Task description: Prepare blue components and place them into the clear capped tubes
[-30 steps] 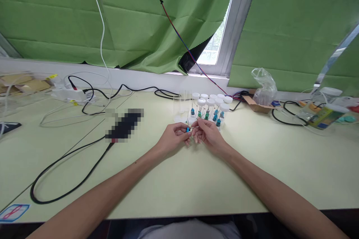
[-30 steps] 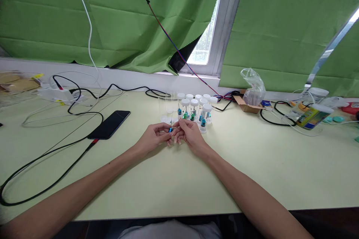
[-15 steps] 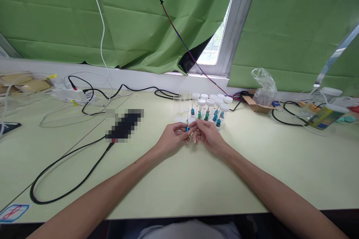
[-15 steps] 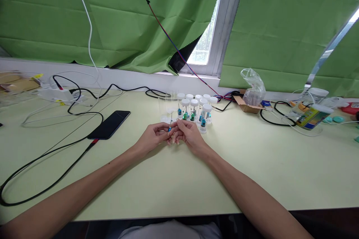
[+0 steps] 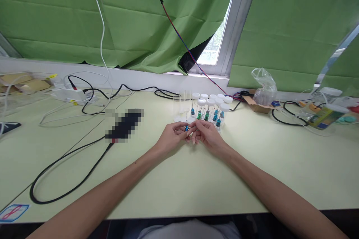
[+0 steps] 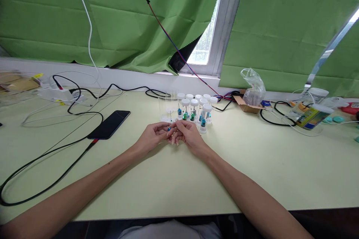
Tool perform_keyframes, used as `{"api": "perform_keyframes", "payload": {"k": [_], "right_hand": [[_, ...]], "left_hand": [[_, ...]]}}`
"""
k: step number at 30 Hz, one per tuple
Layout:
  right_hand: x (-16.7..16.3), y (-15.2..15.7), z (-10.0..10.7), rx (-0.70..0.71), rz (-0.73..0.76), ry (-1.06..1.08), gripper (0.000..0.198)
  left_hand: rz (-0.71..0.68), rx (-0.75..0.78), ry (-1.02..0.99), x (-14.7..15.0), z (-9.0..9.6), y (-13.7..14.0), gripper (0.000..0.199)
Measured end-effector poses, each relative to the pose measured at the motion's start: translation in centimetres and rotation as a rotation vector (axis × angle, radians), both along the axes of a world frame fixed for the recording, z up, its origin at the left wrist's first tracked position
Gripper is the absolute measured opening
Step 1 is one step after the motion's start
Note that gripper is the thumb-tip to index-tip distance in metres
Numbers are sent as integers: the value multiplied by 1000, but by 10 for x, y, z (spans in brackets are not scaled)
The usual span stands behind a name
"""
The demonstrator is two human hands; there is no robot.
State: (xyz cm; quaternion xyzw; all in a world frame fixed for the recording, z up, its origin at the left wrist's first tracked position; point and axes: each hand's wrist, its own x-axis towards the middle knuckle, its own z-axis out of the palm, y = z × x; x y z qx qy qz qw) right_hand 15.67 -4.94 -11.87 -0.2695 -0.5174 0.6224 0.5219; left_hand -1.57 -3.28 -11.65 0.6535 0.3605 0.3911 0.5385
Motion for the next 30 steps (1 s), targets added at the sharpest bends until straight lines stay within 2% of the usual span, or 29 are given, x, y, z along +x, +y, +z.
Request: {"api": "perform_keyframes", "payload": {"k": [30], "right_hand": [[-1,-1,-1,4,19,-30,37]], "left_hand": [[8,5,-27,2,0,-1,40]]}}
